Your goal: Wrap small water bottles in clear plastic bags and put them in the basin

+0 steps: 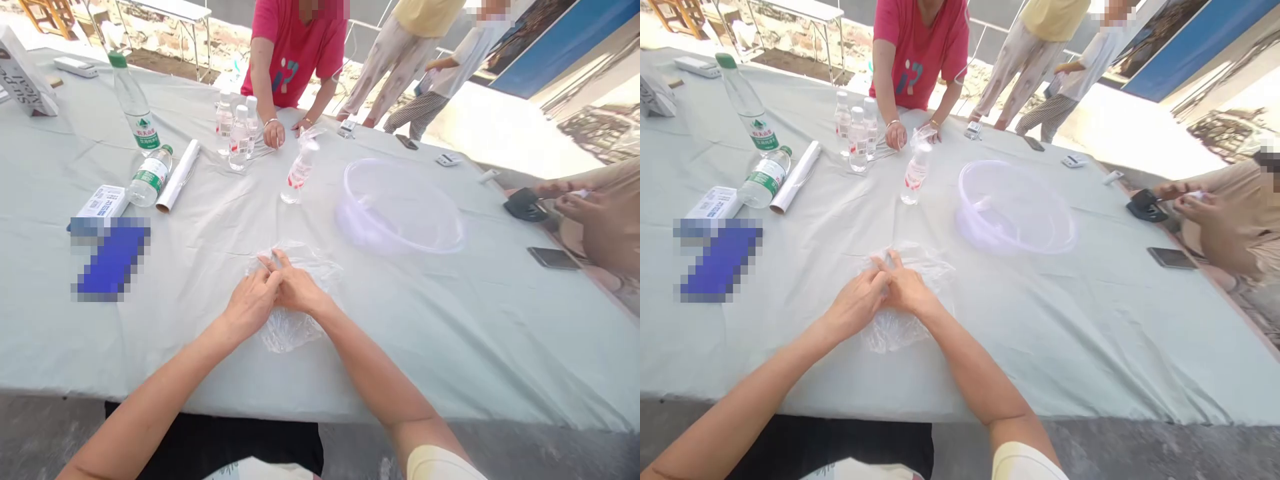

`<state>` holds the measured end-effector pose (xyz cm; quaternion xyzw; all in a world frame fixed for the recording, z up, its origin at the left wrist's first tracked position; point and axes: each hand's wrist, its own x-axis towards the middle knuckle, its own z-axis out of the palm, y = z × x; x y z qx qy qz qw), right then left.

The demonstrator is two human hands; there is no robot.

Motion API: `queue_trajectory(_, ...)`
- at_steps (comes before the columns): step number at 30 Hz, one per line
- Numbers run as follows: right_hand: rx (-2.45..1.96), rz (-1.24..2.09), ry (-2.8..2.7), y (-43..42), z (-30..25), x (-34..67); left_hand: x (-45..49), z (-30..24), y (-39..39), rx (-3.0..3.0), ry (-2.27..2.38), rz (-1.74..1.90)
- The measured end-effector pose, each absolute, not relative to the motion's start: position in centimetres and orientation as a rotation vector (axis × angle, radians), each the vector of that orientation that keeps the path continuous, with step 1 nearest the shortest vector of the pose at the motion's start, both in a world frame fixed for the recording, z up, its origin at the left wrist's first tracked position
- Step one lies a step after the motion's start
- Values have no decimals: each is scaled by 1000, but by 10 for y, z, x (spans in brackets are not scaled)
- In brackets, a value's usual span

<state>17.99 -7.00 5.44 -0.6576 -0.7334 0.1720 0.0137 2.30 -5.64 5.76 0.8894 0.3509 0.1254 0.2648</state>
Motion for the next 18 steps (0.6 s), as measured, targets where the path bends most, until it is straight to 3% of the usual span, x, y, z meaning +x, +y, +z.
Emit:
queue_trajectory(12, -2226, 546, -2095, -83, 58, 252, -21, 42, -25, 2622, 907, -66)
queue_trajectory(18, -2605, 220, -1837, -77, 78, 280, -21, 33, -20, 2628, 878, 19)
